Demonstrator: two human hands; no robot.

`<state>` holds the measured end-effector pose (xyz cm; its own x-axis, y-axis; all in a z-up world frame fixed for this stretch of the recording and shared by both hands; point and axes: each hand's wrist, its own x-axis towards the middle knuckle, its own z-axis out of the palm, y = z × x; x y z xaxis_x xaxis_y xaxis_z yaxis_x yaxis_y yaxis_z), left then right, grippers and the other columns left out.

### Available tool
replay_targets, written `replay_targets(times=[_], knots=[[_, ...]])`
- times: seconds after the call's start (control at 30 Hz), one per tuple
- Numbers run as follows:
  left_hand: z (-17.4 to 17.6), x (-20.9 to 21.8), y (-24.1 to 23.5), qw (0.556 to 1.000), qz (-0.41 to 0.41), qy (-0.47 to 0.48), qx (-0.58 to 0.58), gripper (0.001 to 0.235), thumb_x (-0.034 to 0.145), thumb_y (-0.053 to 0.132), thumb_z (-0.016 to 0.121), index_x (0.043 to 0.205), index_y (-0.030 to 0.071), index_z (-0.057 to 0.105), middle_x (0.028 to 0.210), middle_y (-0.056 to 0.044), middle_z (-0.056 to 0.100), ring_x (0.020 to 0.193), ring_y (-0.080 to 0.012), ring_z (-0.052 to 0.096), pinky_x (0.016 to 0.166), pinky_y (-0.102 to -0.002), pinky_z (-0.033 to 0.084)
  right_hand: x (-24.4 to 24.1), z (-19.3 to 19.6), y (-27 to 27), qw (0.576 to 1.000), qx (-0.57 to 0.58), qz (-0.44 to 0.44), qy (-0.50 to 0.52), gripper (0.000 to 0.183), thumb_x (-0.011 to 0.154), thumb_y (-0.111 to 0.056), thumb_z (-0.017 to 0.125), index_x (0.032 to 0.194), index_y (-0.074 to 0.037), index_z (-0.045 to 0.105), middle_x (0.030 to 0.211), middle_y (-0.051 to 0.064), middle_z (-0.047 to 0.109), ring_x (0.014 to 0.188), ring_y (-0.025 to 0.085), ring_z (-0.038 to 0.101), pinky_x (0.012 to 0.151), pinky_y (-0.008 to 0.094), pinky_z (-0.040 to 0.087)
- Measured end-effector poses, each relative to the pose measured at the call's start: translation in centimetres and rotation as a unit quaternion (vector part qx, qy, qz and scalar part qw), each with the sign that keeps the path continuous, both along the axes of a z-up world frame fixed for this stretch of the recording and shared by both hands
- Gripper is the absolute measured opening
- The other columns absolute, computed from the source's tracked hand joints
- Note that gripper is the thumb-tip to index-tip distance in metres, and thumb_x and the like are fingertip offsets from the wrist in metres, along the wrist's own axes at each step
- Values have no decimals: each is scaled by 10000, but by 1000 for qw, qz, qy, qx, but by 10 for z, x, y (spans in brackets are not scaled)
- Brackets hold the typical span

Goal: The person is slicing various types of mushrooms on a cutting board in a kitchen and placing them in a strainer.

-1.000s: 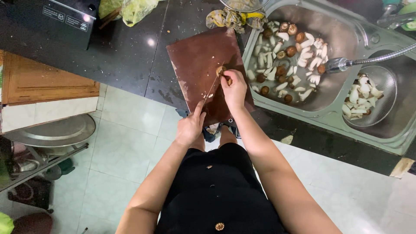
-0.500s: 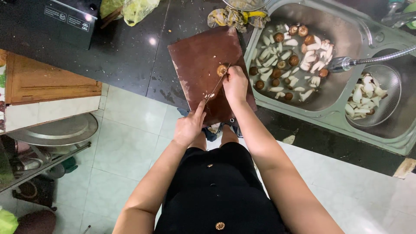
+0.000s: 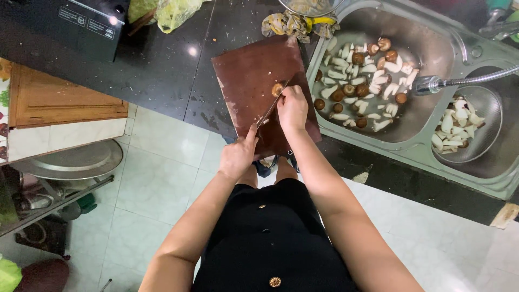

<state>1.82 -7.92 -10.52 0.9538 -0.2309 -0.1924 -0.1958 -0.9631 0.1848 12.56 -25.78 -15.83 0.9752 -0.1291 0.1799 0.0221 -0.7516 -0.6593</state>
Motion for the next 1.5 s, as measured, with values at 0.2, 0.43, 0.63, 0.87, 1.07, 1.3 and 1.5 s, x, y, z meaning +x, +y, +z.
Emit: replay_targets(times=[0.2,0.43,0.63,0.87,1.07,1.3,1.5], knots=[[-21,8,-8,999,3,24,32,475,1036,339,504,1465,135,478,706,-122,682,524,-290,704,459,-412,570,3,0,-3,1000,0,4,-9,133,812,-8,741,859,-53,625,933,109,622,826,346,651,713,443,540],[-47,21,-21,999,24,28,32,407,1066,332,471,1424,140,485,765,-147,687,576,-300,727,467,-409,572,-1,-7,-6,1000,6,11,-11,144,828,-37,770,851,-59,629,924,109,618,815,340,656,711,438,543],[-38,9,0,998,31,37,-34,412,1061,328,496,1414,118,477,772,-184,710,620,-363,723,525,-465,578,4,-22,-19,993,112,-34,-15,149,826,-32,786,922,-45,672,893,110,700,768,274,692,702,369,557],[-14,-13,30,970,118,106,-184,394,1036,345,529,1386,170,483,806,-229,729,724,-463,692,676,-571,546,6,-11,-23,967,246,-25,68,310,880,-8,718,1183,-73,713,1031,100,741,844,179,723,729,298,578],[-19,-11,38,959,158,101,-214,413,1029,300,540,1408,152,468,858,-243,730,771,-491,677,695,-587,524,9,1,-6,976,205,22,76,457,864,-90,803,1305,-100,682,1162,131,672,874,205,724,745,312,597],[17,-2,10,934,154,181,-267,487,987,271,557,1456,190,455,770,-254,703,734,-492,674,665,-560,530,15,-9,5,910,385,-45,146,423,803,-167,856,1186,-82,700,1128,67,654,863,142,740,647,332,682],[45,6,-12,945,110,224,-213,377,1027,271,571,1389,189,506,745,-235,703,724,-477,690,641,-557,523,4,2,-46,718,642,-84,255,407,858,-146,832,1223,-111,656,966,27,721,728,110,657,578,264,557]])
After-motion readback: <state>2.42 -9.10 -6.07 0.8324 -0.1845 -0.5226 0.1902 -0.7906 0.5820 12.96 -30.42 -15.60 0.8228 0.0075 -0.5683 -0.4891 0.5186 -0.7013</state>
